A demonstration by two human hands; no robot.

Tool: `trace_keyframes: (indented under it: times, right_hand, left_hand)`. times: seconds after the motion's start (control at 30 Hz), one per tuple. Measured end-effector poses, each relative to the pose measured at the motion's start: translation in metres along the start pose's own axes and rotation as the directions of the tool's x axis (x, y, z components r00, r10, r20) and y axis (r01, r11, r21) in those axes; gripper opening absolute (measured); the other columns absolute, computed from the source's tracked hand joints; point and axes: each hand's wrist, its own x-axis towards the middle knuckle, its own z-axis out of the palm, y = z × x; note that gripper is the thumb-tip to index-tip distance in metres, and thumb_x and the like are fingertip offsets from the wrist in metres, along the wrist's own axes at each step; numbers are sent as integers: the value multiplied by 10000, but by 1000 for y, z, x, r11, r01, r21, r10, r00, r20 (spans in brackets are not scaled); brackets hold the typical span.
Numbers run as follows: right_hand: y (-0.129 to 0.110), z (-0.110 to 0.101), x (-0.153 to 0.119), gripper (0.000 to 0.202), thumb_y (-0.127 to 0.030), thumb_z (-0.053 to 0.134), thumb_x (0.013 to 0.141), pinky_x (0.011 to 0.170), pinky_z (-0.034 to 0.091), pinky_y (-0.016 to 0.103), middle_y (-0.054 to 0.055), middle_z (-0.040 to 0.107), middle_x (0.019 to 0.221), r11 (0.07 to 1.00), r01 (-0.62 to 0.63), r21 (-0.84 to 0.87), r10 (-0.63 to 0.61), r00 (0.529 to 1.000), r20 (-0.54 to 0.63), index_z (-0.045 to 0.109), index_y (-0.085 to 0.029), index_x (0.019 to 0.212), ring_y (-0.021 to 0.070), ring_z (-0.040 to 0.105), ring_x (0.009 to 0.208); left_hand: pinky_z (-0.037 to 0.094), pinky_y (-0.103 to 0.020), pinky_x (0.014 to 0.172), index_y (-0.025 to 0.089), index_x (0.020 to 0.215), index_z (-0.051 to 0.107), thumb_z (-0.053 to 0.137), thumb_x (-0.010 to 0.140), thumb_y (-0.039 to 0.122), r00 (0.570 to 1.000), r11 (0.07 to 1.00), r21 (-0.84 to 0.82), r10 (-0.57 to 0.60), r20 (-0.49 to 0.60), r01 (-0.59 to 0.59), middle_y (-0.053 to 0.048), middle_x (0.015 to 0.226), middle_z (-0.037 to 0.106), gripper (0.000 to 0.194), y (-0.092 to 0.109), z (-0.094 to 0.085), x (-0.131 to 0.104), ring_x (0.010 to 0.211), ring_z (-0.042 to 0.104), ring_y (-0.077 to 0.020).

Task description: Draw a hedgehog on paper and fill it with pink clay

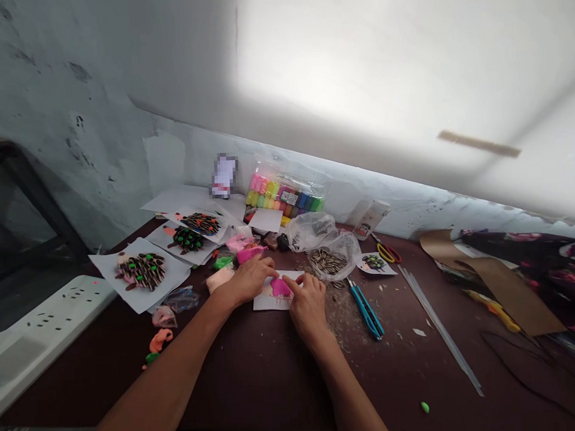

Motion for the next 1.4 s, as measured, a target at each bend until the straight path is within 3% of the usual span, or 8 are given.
trace_keyframes:
  times: [0.2, 0.47, 0.67, 1.0, 1.2, 1.4]
  right_hand:
    - [-7, -1, 6, 390, -158, 497, 959, 853, 278, 346, 80, 589, 1032, 999, 29, -24, -28, 998, 62, 676, -362, 1240, 225, 467, 958]
    - [-2, -4, 3, 461, -62, 480, 925, 847, 299, 329, 81, 604, 1058, 995, -58, 77, 54, 997, 55, 682, -337, 1234, 222, 502, 1003]
    - [-3, -1, 5, 383, -88, 510, 923, 847, 287, 326, 71, 602, 1039, 996, -21, 84, 17, 999, 47, 733, -334, 1114, 219, 494, 971]
    - [2, 8, 5, 477, -22, 531, 866, 859, 298, 334, 67, 580, 1053, 986, 17, 164, -9, 999, -48, 713, -335, 1176, 211, 475, 956]
    - [-4, 4, 7, 441, -105, 519, 923, 882, 298, 367, 70, 572, 1085, 989, 118, 86, -119, 993, 9, 677, -376, 1233, 220, 461, 963]
    - [-4, 5, 7, 434, -126, 511, 938, 896, 294, 365, 67, 572, 1064, 991, 115, 74, -115, 993, -4, 660, -377, 1259, 216, 464, 950]
  left_hand:
    - [434, -326, 801, 257, 1009, 757, 473, 791, -35, 1000, 999, 29, -29, -2, 29, -54, 1037, 676, 462, 4, -1, 0, 917, 535, -208]
    - [434, -321, 813, 250, 950, 751, 509, 800, -12, 999, 999, 6, -32, -17, 32, -44, 1035, 673, 387, 5, 0, -1, 914, 540, -200]
    - [441, -337, 843, 223, 973, 742, 435, 782, -65, 999, 999, 4, -40, -22, 40, -45, 1058, 682, 462, 2, 4, 0, 932, 538, -200]
    - [448, -345, 835, 189, 922, 668, 437, 780, -27, 994, 996, -74, -49, -94, 42, -43, 990, 681, 347, 2, 3, -3, 913, 532, -201]
    - [446, -328, 789, 180, 867, 635, 430, 768, -41, 994, 995, -94, -55, -98, 46, -42, 963, 679, 317, 2, 3, -4, 865, 532, -195]
    - [442, -333, 800, 176, 860, 637, 430, 772, -60, 995, 992, -108, -78, -63, 71, -47, 980, 678, 325, 5, 0, -3, 869, 539, -197]
